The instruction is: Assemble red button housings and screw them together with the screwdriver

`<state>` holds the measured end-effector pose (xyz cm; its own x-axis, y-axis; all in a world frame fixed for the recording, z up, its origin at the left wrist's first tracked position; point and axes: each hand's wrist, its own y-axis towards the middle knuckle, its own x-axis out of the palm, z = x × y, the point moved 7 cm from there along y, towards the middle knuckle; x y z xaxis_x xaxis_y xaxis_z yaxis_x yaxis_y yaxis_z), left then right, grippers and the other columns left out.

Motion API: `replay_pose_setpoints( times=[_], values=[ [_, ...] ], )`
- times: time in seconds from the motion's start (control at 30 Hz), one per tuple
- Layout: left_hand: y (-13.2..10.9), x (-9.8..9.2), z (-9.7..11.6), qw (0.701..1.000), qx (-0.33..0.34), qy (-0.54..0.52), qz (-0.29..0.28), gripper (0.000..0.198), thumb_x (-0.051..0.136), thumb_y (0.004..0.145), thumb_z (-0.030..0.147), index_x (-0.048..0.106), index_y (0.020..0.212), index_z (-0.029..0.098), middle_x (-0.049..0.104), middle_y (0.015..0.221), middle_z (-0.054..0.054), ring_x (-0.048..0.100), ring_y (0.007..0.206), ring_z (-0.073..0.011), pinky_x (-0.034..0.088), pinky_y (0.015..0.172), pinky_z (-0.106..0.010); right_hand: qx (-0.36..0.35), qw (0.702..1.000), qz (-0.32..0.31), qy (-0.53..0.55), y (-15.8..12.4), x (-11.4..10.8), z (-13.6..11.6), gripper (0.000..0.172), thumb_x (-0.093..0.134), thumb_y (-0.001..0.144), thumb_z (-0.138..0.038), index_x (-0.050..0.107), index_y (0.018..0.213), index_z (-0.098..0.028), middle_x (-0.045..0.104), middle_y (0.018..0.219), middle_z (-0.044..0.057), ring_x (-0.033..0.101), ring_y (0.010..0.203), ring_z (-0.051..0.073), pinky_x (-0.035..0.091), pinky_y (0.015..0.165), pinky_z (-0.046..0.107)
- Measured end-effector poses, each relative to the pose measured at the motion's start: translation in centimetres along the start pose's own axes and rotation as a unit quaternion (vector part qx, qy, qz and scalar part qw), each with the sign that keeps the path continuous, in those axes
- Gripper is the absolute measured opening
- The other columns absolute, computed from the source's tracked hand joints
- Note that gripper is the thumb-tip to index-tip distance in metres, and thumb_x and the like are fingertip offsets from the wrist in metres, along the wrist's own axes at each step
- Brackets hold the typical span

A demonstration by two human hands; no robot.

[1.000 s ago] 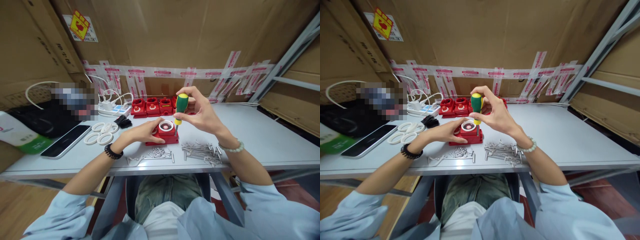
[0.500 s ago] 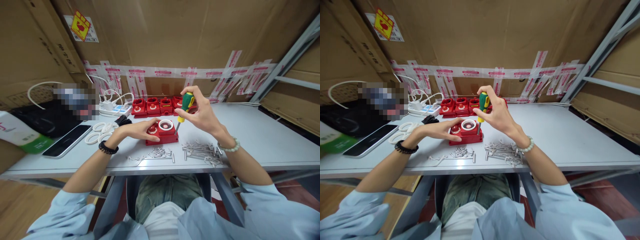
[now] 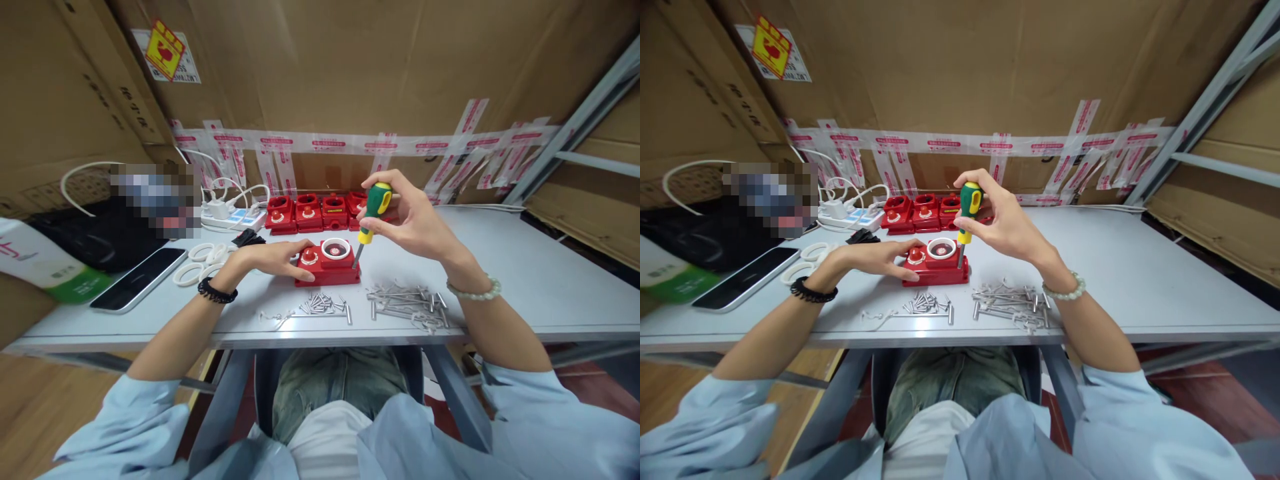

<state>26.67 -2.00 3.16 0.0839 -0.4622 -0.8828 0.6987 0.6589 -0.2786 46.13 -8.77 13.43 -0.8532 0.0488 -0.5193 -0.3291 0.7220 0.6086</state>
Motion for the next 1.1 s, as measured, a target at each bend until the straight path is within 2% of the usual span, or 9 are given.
replay_pose_setpoints(
  times=[0.17,0.37,0.57,0.7,0.8,0.93,1.0,1.1],
  values=[
    [0.6,0.4,0.9,1.000,0.017,0.002,0.003,0.086,0.055,0.076,0.075,0.041,0.137,0.015,0.059,0.134,-0.019,0.061,0.112,-0.0315,0.046,0.087,-0.034,-0.005,1.000,0.010,-0.021,0.1,0.0,0.0,0.045,0.072,0.080,-0.035,0.050,0.120,-0.029,0.058,0.107,0.003,0.060,0.080,0.016,0.058,0.072,0.037],
    [1.1,0.6,1.0,0.999,0.032,-0.011,0.008,0.085,0.057,0.076,0.073,0.039,0.137,0.016,0.059,0.133,-0.018,0.061,0.112,-0.0311,0.047,0.087,-0.034,-0.016,0.995,0.023,-0.092,0.1,0.0,0.0,0.044,0.070,0.082,-0.036,0.049,0.119,-0.029,0.057,0.100,0.001,0.055,0.073,0.014,0.054,0.067,0.033],
    [1.3,0.8,1.0,0.999,0.036,-0.037,0.011,0.084,0.060,0.075,0.072,0.040,0.134,0.016,0.058,0.134,-0.017,0.060,0.115,-0.0317,0.048,0.087,-0.033,0.015,0.978,0.102,-0.184,-0.1,-0.1,0.1,0.042,0.071,0.080,-0.037,0.049,0.113,-0.024,0.051,0.079,-0.003,0.043,0.058,0.010,0.043,0.056,0.029],
    [1.3,0.8,1.1,0.999,0.028,-0.036,0.012,0.081,0.061,0.075,0.070,0.040,0.131,0.015,0.057,0.135,-0.018,0.059,0.115,-0.0315,0.046,0.090,-0.034,0.016,0.970,0.149,-0.194,-0.1,-0.4,0.0,0.039,0.074,0.077,-0.038,0.051,0.104,-0.023,0.046,0.071,-0.006,0.040,0.055,0.009,0.040,0.053,0.028],
    [1.2,0.8,1.3,0.999,0.033,-0.038,0.013,0.078,0.061,0.076,0.070,0.041,0.128,0.016,0.058,0.131,-0.017,0.060,0.111,-0.0302,0.046,0.088,-0.033,-0.017,0.971,0.168,-0.169,0.0,-1.1,-0.2,0.039,0.075,0.075,-0.041,0.052,0.100,-0.024,0.049,0.073,-0.005,0.044,0.058,0.010,0.041,0.053,0.027],
    [1.3,0.8,1.2,0.998,0.046,-0.039,0.018,0.076,0.061,0.076,0.070,0.041,0.126,0.017,0.061,0.126,-0.015,0.061,0.106,-0.0293,0.046,0.085,-0.033,-0.062,0.960,0.241,-0.131,-0.5,-2.3,-1.1,0.032,0.074,0.076,-0.034,0.052,0.098,-0.025,0.050,0.081,-0.003,0.044,0.062,0.010,0.041,0.053,0.027],
    [1.5,0.8,1.1,0.998,0.054,-0.038,0.023,0.075,0.061,0.075,0.070,0.041,0.126,0.017,0.060,0.128,-0.015,0.060,0.109,-0.0302,0.045,0.086,-0.034,-0.063,0.970,0.218,-0.091,-0.6,-1.3,-1.3,0.031,0.073,0.075,-0.028,0.051,0.096,-0.024,0.049,0.081,-0.003,0.042,0.062,0.010,0.040,0.052,0.026],
    [1.7,1.0,0.9,0.996,0.069,-0.043,0.022,0.072,0.061,0.075,0.068,0.042,0.122,0.017,0.058,0.127,-0.016,0.059,0.109,-0.0308,0.046,0.087,-0.035,-0.036,0.995,0.092,-0.028,-0.6,1.9,-1.1,0.032,0.073,0.073,-0.022,0.051,0.096,-0.023,0.047,0.080,-0.005,0.041,0.060,0.007,0.039,0.051,0.023]
  ],
)
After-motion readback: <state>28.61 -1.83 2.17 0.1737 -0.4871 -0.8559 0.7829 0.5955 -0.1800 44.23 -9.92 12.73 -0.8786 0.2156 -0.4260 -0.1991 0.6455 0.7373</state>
